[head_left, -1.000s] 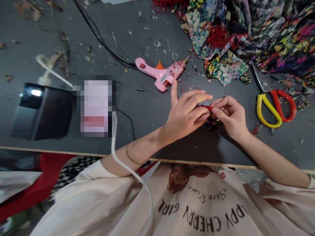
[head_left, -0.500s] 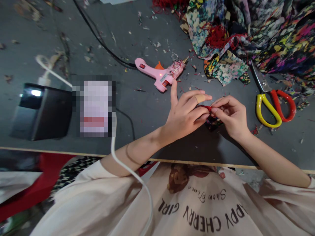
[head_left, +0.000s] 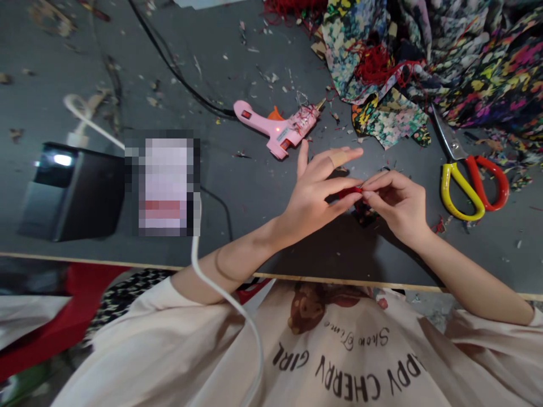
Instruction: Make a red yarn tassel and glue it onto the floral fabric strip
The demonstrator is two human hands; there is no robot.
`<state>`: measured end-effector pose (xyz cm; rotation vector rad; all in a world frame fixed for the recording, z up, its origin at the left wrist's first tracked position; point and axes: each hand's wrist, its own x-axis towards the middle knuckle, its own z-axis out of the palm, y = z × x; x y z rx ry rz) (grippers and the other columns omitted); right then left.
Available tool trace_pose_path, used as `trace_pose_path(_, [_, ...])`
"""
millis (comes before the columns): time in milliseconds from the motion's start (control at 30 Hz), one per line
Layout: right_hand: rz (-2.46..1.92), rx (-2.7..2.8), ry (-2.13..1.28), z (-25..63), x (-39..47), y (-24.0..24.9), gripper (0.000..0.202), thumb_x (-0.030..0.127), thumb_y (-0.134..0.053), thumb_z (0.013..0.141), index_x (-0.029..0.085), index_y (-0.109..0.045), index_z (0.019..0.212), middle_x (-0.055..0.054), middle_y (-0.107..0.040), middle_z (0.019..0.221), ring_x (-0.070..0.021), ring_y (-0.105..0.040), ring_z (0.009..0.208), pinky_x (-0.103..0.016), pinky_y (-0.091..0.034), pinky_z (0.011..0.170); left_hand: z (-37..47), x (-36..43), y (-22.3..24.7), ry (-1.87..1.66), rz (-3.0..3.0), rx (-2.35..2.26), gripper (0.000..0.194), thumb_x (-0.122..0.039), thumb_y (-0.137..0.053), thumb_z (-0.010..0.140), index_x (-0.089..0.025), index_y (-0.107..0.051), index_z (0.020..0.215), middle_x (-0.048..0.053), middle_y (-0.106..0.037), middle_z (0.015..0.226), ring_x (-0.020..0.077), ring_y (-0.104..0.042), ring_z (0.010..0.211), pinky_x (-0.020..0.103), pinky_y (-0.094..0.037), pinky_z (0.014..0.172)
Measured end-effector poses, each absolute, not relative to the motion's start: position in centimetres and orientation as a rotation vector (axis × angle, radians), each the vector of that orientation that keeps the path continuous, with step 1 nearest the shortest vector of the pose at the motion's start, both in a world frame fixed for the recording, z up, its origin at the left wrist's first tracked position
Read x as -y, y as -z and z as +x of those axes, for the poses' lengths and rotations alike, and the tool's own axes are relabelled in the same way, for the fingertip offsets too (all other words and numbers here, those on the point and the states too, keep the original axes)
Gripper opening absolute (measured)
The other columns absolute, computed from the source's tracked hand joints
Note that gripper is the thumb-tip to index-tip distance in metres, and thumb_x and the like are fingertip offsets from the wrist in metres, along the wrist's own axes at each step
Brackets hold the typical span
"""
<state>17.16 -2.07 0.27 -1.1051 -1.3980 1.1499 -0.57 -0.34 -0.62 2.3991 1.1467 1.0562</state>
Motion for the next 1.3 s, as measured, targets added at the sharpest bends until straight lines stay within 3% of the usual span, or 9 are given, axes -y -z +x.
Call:
trace_pose_path(233, [-1.179,1.353,-1.196,17.22,2.06,-0.34,0.006,0.015,-0.067,0.073,0.021,-0.065,0.072,0.003,-0.067,0.068,-0.0095,-0.063,0.059,-0.021,-0.053,0.054,-0.56,0.32,0.52,-1.060,2.403,-1.148,0.017,-0.039,-0.055,0.093,-0.031,-0.069,0.097,0.002,-0.065,0.128,0.0226,-0.058,0.122,0.059,-0.015,0.122])
trace_pose_path(600, [-1.209,1.388,-1.245,17.21,2.07,-0.48,0.011,0.023,-0.072,0.076,0.021,-0.061,0.075,0.003,-0.065,0.064,-0.0103,-0.064,0.056,-0.021,-0.053,0.052,-0.49,0.33,0.45,-1.059,2.366,-1.161,0.014,-0.034,-0.059,0.091,-0.029,-0.068,0.081,0.000,-0.067,0.124,0.0209,-0.060,0.118,0.058,-0.018,0.122])
trace_pose_path(900, [-1.161,1.358,-1.273,17.17,2.06,-0.35,0.009,0.015,-0.067,0.076,0.021,-0.061,0.076,0.005,-0.064,0.064,-0.0083,-0.064,0.056,-0.018,-0.052,0.052,-0.75,0.11,0.32,-1.011,2.316,-1.130,0.015,-0.035,-0.058,0.091,-0.030,-0.069,0.082,0.000,-0.067,0.124,0.0210,-0.059,0.119,0.058,-0.019,0.121])
trace_pose_path(1067, [-1.131,1.543,-1.109,17.34,2.01,-0.02,0.011,0.015,-0.066,0.077,0.021,-0.066,0.086,0.002,-0.070,0.077,-0.0096,-0.066,0.065,-0.021,-0.054,0.060,-0.75,0.12,0.36,-1.046,2.275,-1.136,0.013,-0.032,-0.059,0.091,-0.028,-0.067,0.082,0.000,-0.067,0.122,0.0211,-0.060,0.117,0.059,-0.022,0.120])
trace_pose_path(1300, [-1.107,1.836,-0.662,17.72,1.94,0.11,0.015,0.011,-0.063,0.081,0.023,-0.069,0.086,0.001,-0.072,0.077,-0.0117,-0.065,0.065,-0.024,-0.052,0.062,-0.82,0.21,0.30,-0.969,2.213,-1.132,0.015,-0.036,-0.057,0.092,-0.027,-0.067,0.083,0.001,-0.065,0.125,0.0209,-0.057,0.120,0.058,-0.020,0.120])
